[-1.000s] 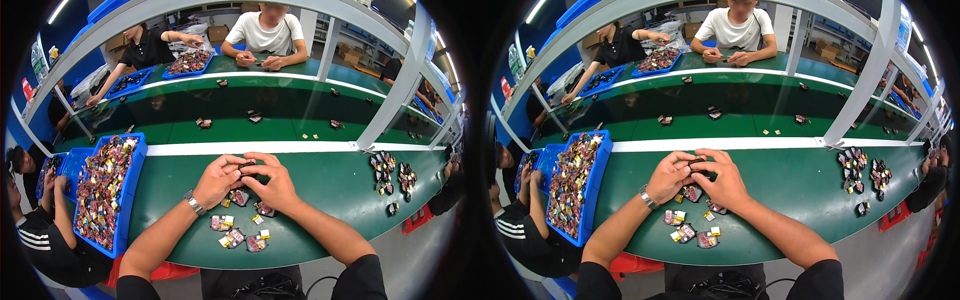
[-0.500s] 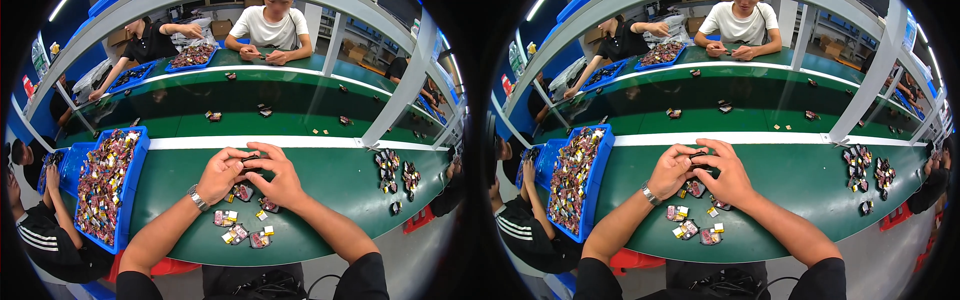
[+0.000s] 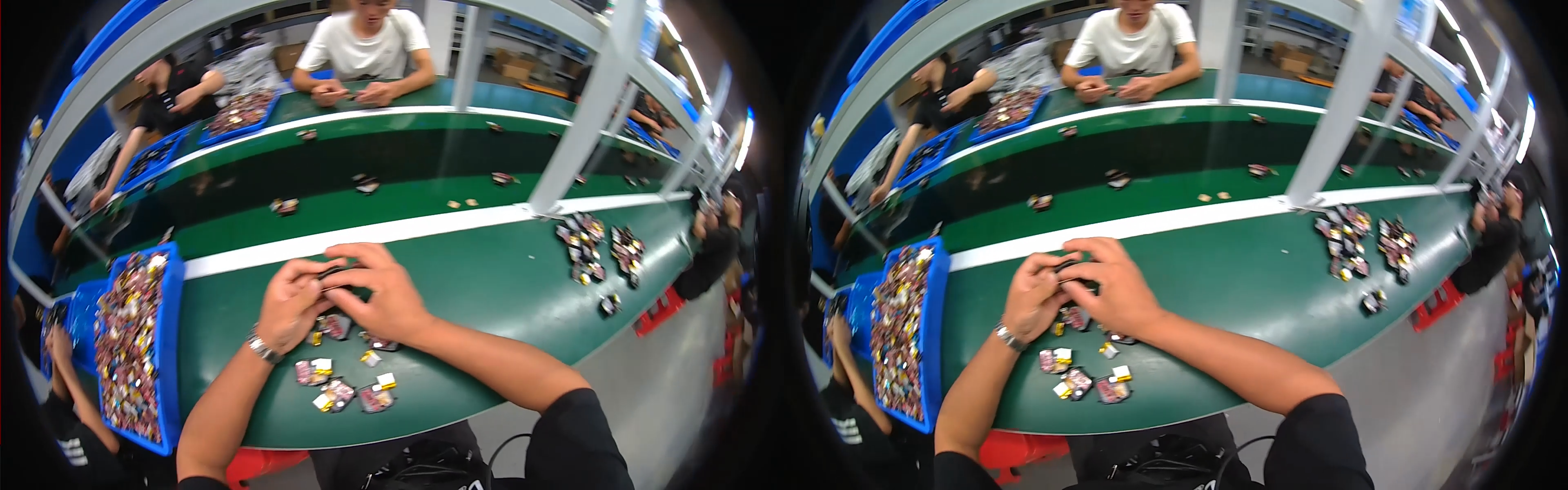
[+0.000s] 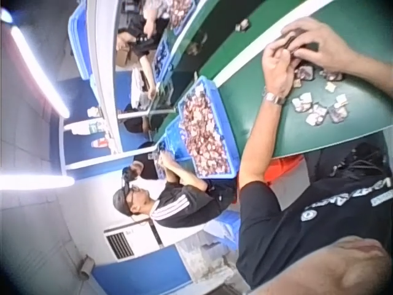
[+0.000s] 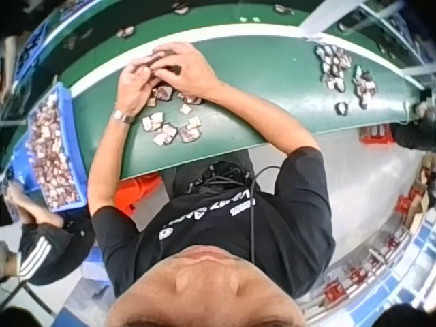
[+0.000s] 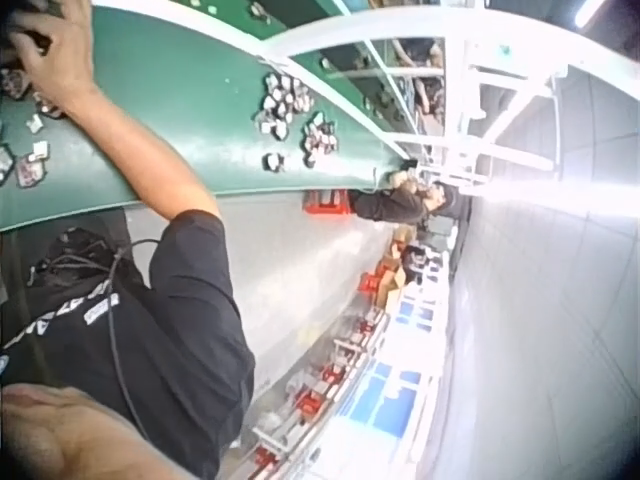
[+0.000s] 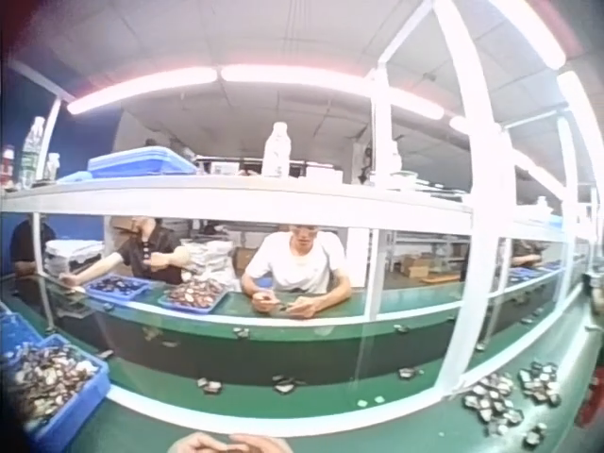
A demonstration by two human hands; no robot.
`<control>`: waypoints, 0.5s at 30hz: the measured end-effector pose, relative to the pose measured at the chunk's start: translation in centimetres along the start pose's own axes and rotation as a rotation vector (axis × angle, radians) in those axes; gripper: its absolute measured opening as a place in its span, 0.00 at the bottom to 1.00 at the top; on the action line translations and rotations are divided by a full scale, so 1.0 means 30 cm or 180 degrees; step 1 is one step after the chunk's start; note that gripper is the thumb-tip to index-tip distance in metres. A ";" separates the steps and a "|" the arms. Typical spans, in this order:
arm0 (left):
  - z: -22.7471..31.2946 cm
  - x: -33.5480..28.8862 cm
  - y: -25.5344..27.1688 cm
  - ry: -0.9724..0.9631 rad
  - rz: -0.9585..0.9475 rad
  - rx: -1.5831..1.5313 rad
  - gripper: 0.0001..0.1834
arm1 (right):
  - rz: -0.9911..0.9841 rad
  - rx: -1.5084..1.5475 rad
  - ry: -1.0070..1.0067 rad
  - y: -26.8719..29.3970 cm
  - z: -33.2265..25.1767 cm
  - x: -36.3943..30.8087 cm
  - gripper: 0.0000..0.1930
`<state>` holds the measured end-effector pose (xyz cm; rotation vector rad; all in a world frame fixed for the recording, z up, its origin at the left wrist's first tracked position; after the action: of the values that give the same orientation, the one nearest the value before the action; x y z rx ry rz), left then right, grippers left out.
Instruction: Manually assemble small electronic components at a factory workbench.
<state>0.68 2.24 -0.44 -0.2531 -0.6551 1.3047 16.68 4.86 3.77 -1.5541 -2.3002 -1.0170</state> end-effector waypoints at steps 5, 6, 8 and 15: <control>-0.001 -0.006 0.015 0.0016 0.0172 0.0290 0.12 | -0.0174 0.0293 -0.0267 -0.003 0.016 0.006 0.07; -0.002 -0.011 0.015 0.0016 0.0203 0.0305 0.12 | -0.0214 0.0329 -0.0262 -0.011 0.019 0.009 0.07; -0.007 -0.003 0.001 -0.0142 0.0253 0.0205 0.12 | -0.0244 0.0419 -0.0174 -0.004 0.022 0.010 0.08; 0.005 0.004 0.002 -0.0124 -0.0056 -0.0022 0.08 | -0.0189 0.0032 0.0136 0.018 -0.042 0.003 0.11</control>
<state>0.57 2.35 -0.32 -0.2274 -0.6934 1.2934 16.85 4.24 5.00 -1.4539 -2.3319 -1.0405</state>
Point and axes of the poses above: each hand's wrist, its own x-axis towards the middle knuckle, its own y-axis out of the back of the hand, z = x × y, the point moved 4 cm from there along x, towards the middle knuckle, and after that the axes turned 9 degrees about -y, right-handed, at the moved point
